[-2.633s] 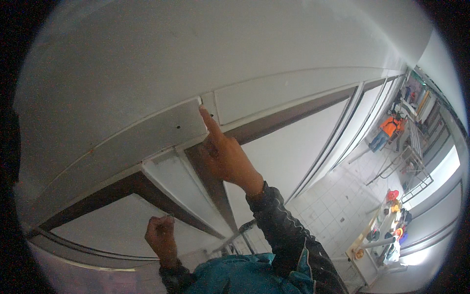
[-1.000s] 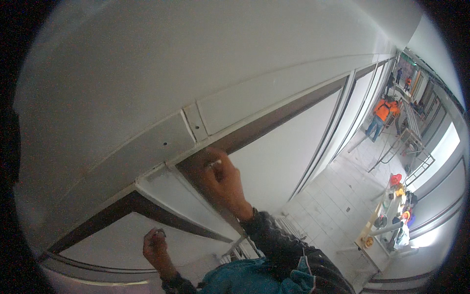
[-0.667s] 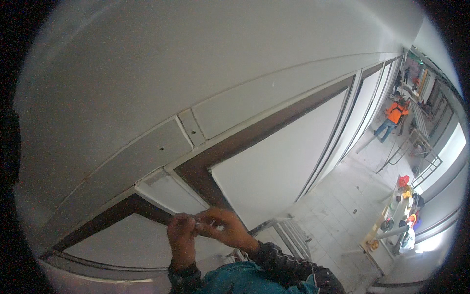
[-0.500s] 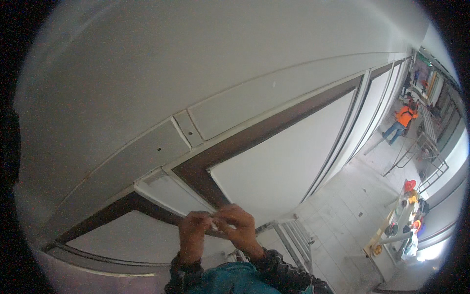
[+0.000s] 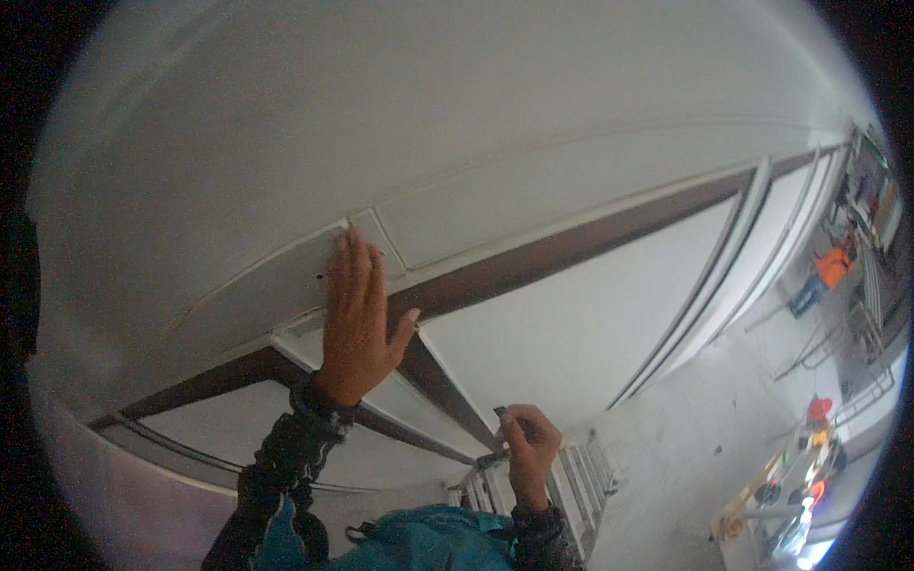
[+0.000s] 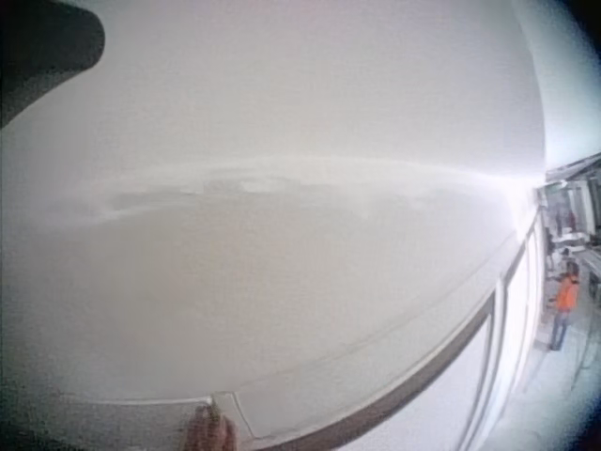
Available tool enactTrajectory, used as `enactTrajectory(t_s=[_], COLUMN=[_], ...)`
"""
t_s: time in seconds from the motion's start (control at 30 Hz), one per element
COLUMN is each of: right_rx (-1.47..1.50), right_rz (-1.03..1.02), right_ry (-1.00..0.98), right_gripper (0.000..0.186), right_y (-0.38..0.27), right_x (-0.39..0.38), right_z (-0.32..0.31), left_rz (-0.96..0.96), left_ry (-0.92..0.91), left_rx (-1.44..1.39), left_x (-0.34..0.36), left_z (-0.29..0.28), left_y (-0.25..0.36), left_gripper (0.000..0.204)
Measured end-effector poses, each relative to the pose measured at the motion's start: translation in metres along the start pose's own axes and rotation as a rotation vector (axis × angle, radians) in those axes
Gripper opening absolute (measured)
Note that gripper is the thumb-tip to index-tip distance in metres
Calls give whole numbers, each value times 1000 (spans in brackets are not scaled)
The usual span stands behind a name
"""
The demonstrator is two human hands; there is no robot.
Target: The person standing on a ladder applies pieces of white tape to the joints between ceiling panels by hand, then uses a screwdriver to tighten a screw into the panel support frame.
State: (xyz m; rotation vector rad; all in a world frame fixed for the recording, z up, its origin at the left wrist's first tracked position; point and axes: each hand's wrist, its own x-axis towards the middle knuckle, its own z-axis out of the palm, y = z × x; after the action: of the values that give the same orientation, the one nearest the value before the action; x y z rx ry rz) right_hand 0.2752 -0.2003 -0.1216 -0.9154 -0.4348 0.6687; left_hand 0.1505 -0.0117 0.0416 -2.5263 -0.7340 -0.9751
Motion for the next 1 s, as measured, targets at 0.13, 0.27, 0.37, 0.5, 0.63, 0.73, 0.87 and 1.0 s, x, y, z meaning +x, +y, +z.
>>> enactTrajectory(t_s=[0.13,0.27,0.37,0.5,0.63,0.73,0.87,1.0], right_rx=[-175,-212,-235,-304,-371,-502,-627,-708], right_rz=[-43,-27,18,48,72,-8,36,20], right_ry=[135,229,208,-17,-279,-423,-544,-598], right_gripper=[13,11,9,11,8,9,12,9], right_y=[-10,3,17,24,22,18,17,27], right_x=[-8,-10,-7,-15,-21,-20,-23,-27], right_z=[-24,-58,-63,-32,11,40,69,79], left_rz=[11,-17,-258,-599,-709,-681,-742,-772], left_ry=[-248,-12,-308,-294,-329,-322,-211,-257], left_rx=[151,-432,-719,-1123,-1375,-1305,-1326,-1231], left_x=[1,-39,-87,-143,-168,-176,-185,-195], left_z=[-14,-15,-4,18,19,8,-2,-18], left_y=[14,30,34,70,73,53,27,14], left_gripper=[72,39,30,38,40,30,19,19])
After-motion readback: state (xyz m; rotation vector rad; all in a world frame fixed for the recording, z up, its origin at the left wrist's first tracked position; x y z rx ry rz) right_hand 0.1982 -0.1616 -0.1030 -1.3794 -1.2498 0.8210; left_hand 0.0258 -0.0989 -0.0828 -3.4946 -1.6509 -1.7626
